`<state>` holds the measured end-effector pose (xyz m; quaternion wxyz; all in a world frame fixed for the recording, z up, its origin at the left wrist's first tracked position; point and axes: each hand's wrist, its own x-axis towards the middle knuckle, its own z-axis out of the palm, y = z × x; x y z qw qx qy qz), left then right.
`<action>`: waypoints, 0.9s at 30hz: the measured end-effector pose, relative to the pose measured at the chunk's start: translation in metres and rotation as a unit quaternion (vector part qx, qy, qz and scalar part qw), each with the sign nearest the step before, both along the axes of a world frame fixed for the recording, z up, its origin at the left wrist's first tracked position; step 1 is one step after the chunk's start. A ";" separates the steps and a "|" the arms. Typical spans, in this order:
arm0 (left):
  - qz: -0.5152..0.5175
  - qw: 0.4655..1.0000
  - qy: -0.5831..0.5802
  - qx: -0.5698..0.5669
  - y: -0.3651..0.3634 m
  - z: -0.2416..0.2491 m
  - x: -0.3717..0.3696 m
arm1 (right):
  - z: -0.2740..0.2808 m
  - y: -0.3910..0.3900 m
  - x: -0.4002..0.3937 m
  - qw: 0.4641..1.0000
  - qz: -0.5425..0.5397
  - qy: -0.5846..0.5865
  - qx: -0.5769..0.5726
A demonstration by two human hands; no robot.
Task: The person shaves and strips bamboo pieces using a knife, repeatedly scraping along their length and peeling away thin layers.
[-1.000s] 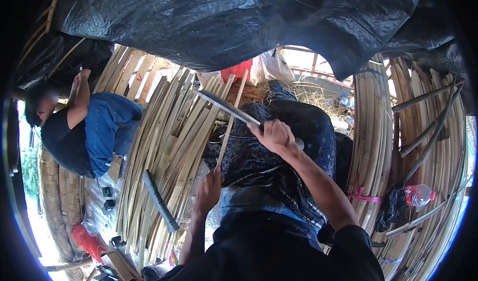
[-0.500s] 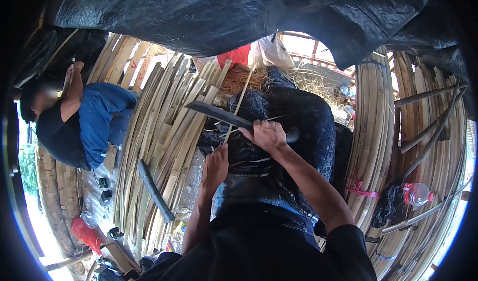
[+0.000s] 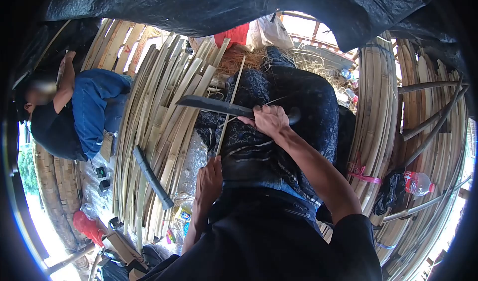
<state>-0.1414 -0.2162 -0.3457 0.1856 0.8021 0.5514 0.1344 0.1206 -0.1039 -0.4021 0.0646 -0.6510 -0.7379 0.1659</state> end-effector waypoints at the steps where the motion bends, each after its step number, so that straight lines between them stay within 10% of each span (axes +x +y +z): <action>1: 0.001 1.000 0.001 -0.001 -0.007 0.000 -0.005 | 0.000 0.001 0.000 1.000 -0.007 -0.003 0.009; 13: 0.205 0.927 0.028 -0.314 -0.093 0.071 -0.057 | 0.005 0.009 -0.002 0.999 -0.015 -0.025 -0.028; 23: 0.241 0.917 0.057 -0.314 -0.138 0.087 -0.111 | 0.009 0.029 0.006 0.998 -0.049 0.020 -0.025; 27: 0.209 0.944 -0.014 -0.254 -0.099 0.076 -0.095 | 0.019 0.059 0.030 0.955 -0.122 0.162 -0.218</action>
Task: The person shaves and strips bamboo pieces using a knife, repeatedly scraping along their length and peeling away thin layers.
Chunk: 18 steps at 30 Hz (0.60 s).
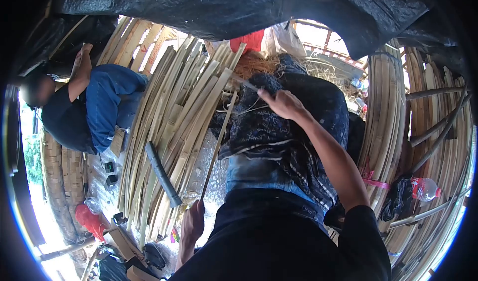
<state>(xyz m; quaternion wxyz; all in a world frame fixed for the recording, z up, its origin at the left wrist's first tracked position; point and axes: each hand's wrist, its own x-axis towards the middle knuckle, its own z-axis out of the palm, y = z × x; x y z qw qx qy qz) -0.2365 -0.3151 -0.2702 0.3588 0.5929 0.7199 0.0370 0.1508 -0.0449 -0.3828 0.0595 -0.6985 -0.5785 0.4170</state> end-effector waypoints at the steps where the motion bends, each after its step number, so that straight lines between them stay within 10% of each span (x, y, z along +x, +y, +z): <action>1: 0.012 0.999 -0.033 0.014 0.009 -0.005 0.004 | 0.002 0.005 0.009 0.982 -0.088 0.165 -0.035; 4: 0.030 0.994 -0.091 0.044 0.044 -0.006 0.026 | 0.029 0.017 0.026 0.843 -0.317 0.432 -0.044; 8: 0.032 0.993 -0.102 0.044 0.078 -0.007 0.043 | 0.047 0.016 0.077 0.878 -0.343 0.323 0.078; 12: 0.025 0.995 -0.087 0.050 0.086 -0.012 0.042 | 0.091 -0.019 0.116 0.987 -0.143 0.044 0.061; 18: 0.038 0.995 -0.033 0.085 0.090 -0.022 0.023 | 0.129 -0.056 0.131 0.978 0.117 0.017 -0.170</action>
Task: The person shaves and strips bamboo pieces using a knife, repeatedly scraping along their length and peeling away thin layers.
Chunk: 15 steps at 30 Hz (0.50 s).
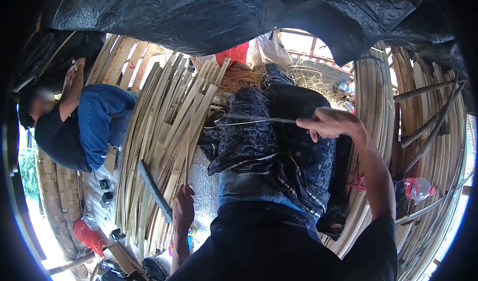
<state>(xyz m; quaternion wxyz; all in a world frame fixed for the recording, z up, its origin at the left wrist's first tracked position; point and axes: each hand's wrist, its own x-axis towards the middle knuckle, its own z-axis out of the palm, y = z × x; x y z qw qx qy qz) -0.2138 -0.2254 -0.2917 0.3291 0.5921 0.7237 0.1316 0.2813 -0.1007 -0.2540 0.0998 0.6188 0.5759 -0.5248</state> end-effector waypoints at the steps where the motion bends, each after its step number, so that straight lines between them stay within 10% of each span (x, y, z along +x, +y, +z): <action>1: 0.008 1.000 -0.002 -0.005 0.002 0.001 -0.001 | 0.004 -0.002 -0.001 0.999 0.025 -0.011 -0.021; 8: 0.027 0.999 -0.026 -0.010 0.004 0.002 0.012 | 0.002 0.013 0.009 0.993 0.006 -0.115 -0.009; 12: 0.002 0.999 -0.035 0.008 0.002 -0.010 0.013 | -0.074 0.028 0.064 0.911 -0.134 -0.237 0.311; 15: 0.016 0.999 -0.038 -0.016 0.008 -0.004 0.024 | -0.047 0.021 0.050 0.922 -0.215 -0.148 0.284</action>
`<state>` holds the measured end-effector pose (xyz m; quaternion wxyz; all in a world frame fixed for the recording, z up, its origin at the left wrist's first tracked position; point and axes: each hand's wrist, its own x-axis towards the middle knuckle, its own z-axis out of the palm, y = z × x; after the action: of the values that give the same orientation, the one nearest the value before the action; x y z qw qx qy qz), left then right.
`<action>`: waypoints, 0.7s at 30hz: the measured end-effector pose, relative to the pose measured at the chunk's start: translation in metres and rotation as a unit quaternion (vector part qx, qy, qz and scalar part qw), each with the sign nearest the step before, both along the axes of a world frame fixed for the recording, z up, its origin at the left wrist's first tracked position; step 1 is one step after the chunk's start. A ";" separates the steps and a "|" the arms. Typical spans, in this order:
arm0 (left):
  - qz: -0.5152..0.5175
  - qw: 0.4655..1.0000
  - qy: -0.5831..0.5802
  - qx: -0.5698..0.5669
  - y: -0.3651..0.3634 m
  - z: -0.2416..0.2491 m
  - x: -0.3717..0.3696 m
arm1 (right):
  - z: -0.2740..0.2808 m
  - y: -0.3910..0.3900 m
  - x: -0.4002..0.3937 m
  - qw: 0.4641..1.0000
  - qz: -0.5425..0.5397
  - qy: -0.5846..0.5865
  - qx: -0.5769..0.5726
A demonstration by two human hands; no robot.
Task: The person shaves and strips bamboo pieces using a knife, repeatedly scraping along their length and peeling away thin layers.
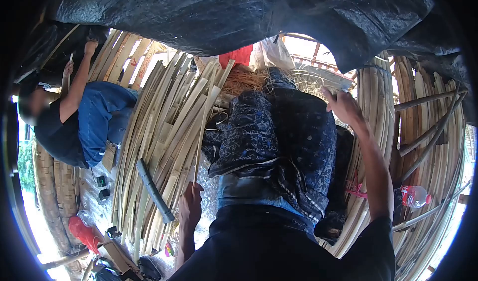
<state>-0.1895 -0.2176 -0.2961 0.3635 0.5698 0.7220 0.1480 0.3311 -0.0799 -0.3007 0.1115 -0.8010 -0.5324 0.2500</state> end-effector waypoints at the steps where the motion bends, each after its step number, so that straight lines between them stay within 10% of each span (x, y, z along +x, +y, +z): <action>1: -0.003 1.000 0.001 -0.008 0.001 -0.001 0.004 | -0.002 -0.006 0.002 0.999 0.033 -0.007 -0.018; 12: -0.049 0.999 -0.014 -0.014 0.018 -0.006 0.019 | 0.034 -0.025 -0.001 0.924 0.128 0.001 -0.361; 21: -0.050 0.998 -0.021 0.013 0.030 -0.003 0.030 | 0.031 -0.039 -0.003 0.961 0.036 0.144 -0.233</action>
<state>-0.1595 -0.1880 -0.2993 0.3783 0.6068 0.6827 0.1504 0.3284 -0.1186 -0.2701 -0.0121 -0.7408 -0.4662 0.4835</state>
